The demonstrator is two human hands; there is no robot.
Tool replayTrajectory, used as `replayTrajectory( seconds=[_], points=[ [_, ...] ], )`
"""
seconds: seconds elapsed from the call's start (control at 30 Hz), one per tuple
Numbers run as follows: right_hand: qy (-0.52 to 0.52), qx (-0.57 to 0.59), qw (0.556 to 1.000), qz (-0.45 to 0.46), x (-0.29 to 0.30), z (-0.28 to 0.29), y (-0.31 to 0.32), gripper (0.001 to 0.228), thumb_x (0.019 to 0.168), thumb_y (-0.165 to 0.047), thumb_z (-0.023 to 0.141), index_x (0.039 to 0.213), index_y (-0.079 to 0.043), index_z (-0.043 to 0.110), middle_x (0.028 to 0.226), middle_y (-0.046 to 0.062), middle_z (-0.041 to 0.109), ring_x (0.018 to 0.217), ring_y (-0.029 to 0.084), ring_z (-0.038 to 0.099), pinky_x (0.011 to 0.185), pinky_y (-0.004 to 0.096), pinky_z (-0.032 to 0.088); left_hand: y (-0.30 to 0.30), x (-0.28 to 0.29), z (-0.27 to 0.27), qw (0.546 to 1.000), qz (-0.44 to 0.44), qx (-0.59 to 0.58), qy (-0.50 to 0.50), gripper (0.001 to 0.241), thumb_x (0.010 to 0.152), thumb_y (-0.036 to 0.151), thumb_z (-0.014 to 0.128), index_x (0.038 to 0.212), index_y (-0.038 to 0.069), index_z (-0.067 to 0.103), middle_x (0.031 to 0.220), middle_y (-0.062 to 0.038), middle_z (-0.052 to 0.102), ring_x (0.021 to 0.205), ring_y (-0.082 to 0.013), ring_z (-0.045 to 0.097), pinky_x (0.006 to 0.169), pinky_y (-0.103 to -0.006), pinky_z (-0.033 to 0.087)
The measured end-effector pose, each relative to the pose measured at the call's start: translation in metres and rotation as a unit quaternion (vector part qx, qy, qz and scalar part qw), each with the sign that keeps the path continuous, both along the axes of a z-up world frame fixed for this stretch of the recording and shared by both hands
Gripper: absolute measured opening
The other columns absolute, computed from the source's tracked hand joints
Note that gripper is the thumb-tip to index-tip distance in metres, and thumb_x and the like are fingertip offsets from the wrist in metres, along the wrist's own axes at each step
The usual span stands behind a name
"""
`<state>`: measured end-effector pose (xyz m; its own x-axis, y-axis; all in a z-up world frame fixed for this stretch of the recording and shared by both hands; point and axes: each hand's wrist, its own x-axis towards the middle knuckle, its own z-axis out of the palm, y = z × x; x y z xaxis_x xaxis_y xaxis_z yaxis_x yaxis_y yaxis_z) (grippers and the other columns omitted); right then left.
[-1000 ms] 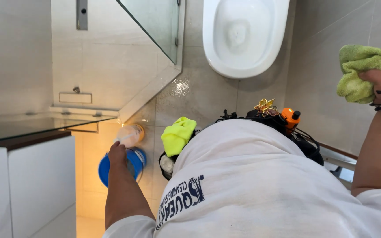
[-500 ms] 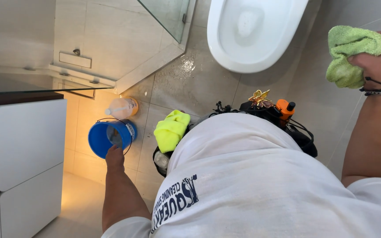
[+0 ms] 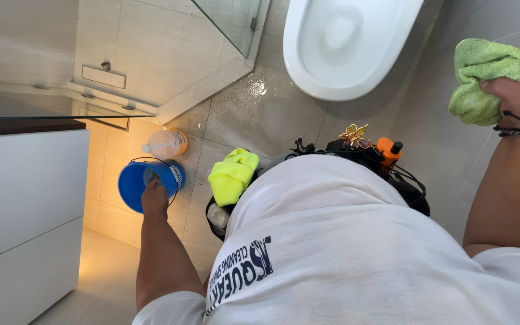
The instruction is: Scrubbing the inside of a toilet bowl with a sponge and wiping the exterior surfaces with a cloth.
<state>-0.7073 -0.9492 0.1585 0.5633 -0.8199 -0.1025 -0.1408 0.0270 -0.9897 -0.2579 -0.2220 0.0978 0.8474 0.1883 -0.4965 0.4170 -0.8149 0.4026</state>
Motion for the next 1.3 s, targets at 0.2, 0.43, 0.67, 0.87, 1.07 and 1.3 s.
replayTrajectory(
  seconds=[0.2, 0.43, 0.67, 0.87, 1.07, 1.3],
  points=[
    [0.01, -0.02, 1.0, 0.008, 0.0, 0.022, 0.009, 0.053, 0.086, 0.013, 0.063, 0.137, 0.013, 0.049, 0.127, 0.023, 0.067, 0.115, 0.03, 0.073, 0.105, 0.042, 0.064, 0.0, -0.004, 0.001, 0.999, 0.022, 0.018, 0.03, 0.058, 0.085, 0.01, 0.057, 0.143, 0.003, 0.058, 0.137, -0.02, 0.065, 0.118, -0.0292, 0.066, 0.096, -0.0373, 0.05],
    [0.033, -0.034, 0.999, 0.005, 0.03, 0.076, 0.03, 0.046, 0.079, 0.009, 0.062, 0.125, 0.009, 0.065, 0.117, 0.018, 0.071, 0.104, 0.027, 0.075, 0.096, 0.039, 0.064, -0.005, -0.004, 0.001, 0.999, 0.011, 0.023, 0.019, 0.058, 0.085, 0.011, 0.057, 0.143, 0.002, 0.059, 0.136, -0.021, 0.065, 0.117, -0.0287, 0.066, 0.095, -0.0376, 0.051],
    [0.022, -0.031, 0.999, 0.027, 0.022, 0.07, 0.02, 0.04, 0.081, 0.01, 0.061, 0.121, 0.01, 0.065, 0.114, 0.019, 0.071, 0.104, 0.027, 0.074, 0.099, 0.04, 0.063, -0.014, 0.003, -0.003, 1.0, 0.005, 0.017, 0.015, 0.058, 0.084, 0.012, 0.058, 0.141, 0.003, 0.061, 0.133, -0.022, 0.066, 0.115, -0.0286, 0.067, 0.095, -0.0375, 0.051],
    [0.006, -0.01, 1.0, 0.006, 0.016, 0.057, 0.012, 0.044, 0.08, 0.009, 0.061, 0.124, 0.007, 0.064, 0.118, 0.017, 0.071, 0.106, 0.027, 0.074, 0.099, 0.04, 0.064, -0.023, 0.001, 0.013, 0.999, -0.015, 0.03, 0.009, 0.058, 0.084, 0.012, 0.058, 0.141, 0.003, 0.061, 0.126, -0.023, 0.069, 0.108, -0.0295, 0.068, 0.091, -0.0387, 0.052],
    [0.016, -0.037, 0.999, 0.014, 0.012, 0.044, 0.004, 0.046, 0.081, 0.008, 0.063, 0.127, 0.006, 0.061, 0.121, 0.017, 0.071, 0.112, 0.029, 0.074, 0.101, 0.042, 0.063, -0.003, 0.004, -0.006, 0.999, -0.011, 0.042, 0.015, 0.058, 0.085, 0.013, 0.058, 0.142, 0.002, 0.06, 0.123, -0.023, 0.07, 0.104, -0.0279, 0.07, 0.09, -0.0388, 0.053],
    [0.008, -0.014, 1.0, 0.021, 0.024, 0.058, 0.014, 0.044, 0.08, 0.008, 0.062, 0.124, 0.007, 0.065, 0.116, 0.016, 0.071, 0.104, 0.026, 0.074, 0.1, 0.04, 0.063, 0.003, 0.001, -0.01, 1.0, -0.008, 0.027, -0.001, 0.056, 0.086, 0.012, 0.059, 0.141, 0.001, 0.061, 0.133, -0.023, 0.065, 0.115, -0.0288, 0.065, 0.094, -0.0378, 0.051]
  ],
)
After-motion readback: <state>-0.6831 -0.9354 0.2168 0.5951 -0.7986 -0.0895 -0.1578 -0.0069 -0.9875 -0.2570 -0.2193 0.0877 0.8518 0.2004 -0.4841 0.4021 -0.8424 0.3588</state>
